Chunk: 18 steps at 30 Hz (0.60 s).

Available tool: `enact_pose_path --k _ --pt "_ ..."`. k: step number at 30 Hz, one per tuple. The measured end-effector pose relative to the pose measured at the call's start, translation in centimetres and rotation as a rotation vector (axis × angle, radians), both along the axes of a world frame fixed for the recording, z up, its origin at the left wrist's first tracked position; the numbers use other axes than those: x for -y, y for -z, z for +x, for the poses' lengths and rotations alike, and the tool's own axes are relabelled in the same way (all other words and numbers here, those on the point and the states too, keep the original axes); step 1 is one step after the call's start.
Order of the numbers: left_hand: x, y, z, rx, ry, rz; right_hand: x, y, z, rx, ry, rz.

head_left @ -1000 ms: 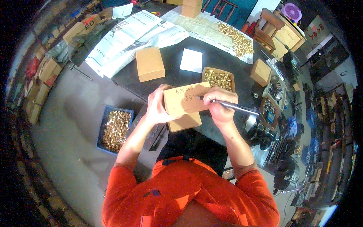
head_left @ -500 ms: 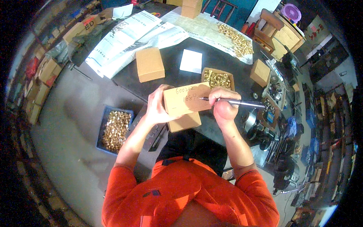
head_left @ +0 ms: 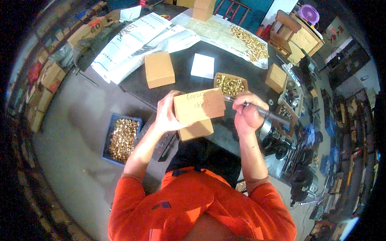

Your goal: The person retrieves a white poly mailer, places it on a workbench, and folds it. They then pick up a small cardboard box, place it on the table, and use a pen to write on the box. The person repeats this labeling process on a second box.

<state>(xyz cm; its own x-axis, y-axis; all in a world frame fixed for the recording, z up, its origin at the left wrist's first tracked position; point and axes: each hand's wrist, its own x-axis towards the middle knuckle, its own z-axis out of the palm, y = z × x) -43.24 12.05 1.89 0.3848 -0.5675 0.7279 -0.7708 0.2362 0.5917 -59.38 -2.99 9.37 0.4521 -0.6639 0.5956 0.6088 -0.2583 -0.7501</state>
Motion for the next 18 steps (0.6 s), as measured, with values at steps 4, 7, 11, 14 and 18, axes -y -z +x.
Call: enact_pose_path --k 4,7,11,14,18 --pt "0.1 -0.1 0.0 0.035 0.013 -0.031 1.1 2.3 0.1 -0.104 0.0 0.157" --pt "0.2 0.0 0.0 0.029 0.021 -0.02 1.5 3.5 1.0 -0.038 0.015 0.269" --pt "0.2 0.0 0.1 0.056 0.009 -0.044 0.9 4.6 2.7 0.181 -0.157 0.315" --pt "-0.1 0.0 -0.3 0.025 -0.001 -0.01 -0.1 4.9 3.6 0.044 -0.173 0.436" --pt "0.0 0.0 -0.2 0.02 0.004 -0.011 -0.9 6.2 3.7 0.129 -0.317 0.347"
